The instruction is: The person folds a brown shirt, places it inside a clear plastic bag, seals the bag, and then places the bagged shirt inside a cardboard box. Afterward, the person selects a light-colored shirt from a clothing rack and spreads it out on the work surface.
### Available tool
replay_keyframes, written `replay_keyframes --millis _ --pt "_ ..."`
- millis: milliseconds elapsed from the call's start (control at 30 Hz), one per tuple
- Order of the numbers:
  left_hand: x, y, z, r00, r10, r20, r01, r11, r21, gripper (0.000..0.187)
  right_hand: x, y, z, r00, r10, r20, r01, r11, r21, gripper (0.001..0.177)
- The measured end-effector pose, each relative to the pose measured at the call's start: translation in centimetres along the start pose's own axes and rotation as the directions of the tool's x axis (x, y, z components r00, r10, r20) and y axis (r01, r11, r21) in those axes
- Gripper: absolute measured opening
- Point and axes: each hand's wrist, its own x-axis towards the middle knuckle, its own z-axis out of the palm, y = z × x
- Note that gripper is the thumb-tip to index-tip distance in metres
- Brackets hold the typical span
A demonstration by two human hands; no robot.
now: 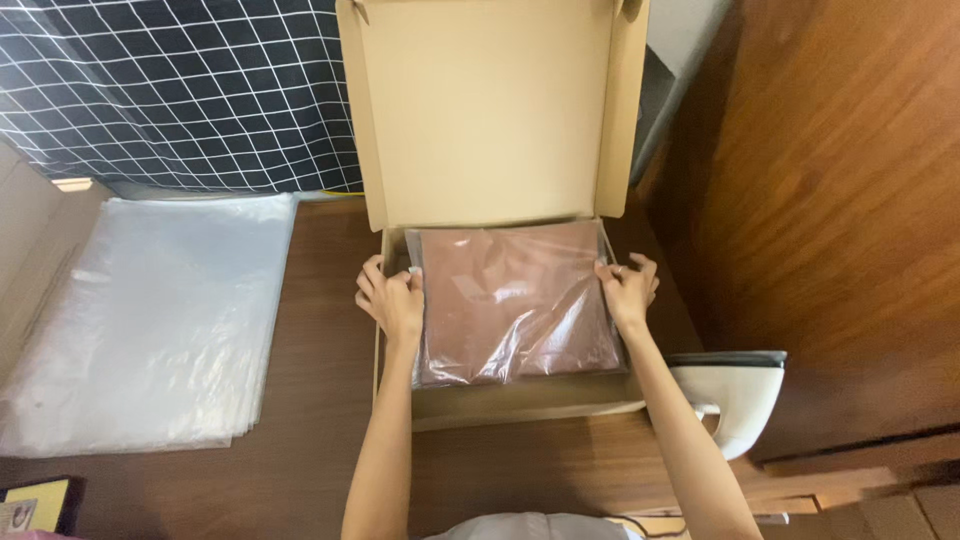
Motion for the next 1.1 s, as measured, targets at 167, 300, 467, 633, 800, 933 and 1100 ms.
replay_keyframes --millis 167,300,467,633,800,933,1100 --pt "0.2 -2.2 3.5 1.000 -0.027 0.002 0.026 0.972 0.232 0.010 1.3 0.0 2.2 0.985 0.060 0.163 -0.008 0.952 -0.306 0.034" --pt "0.6 -3.4 5.1 0.989 -0.060 0.139 -0.001 0.915 0.403 0.020 2.2 -0.3 3.2 0.958 0.133 0.252 0.008 0.872 -0.489 0.028" --pt "1.1 -3.4 4.7 0.978 -0.042 0.202 -0.070 0.852 0.519 0.023 2.0 0.3 4.8 0.979 -0.002 0.203 0.129 0.778 -0.615 0.025" --pt "2.2 -6.5 7.0 0.983 0.065 0.173 -0.149 0.830 0.537 0.020 0.3 -3.6 4.5 0.975 -0.047 0.217 0.199 0.613 -0.765 0.023" --pt "3.6 -6.1 4.1 0.979 0.037 0.201 -0.157 0.767 0.622 0.019 0.8 -4.3 6.6 0.965 -0.114 0.238 0.252 0.662 -0.706 0.010" --pt "4.4 -7.6 5.6 0.989 0.041 0.139 -0.117 0.795 0.596 0.018 1.6 -3.7 7.6 0.957 -0.107 0.269 0.259 0.734 -0.628 0.012" --pt "5.4 -5.9 3.2 0.973 -0.129 0.193 0.069 0.954 0.292 0.025 1.6 -4.2 6.2 0.973 -0.204 0.103 0.215 0.970 -0.110 0.012"
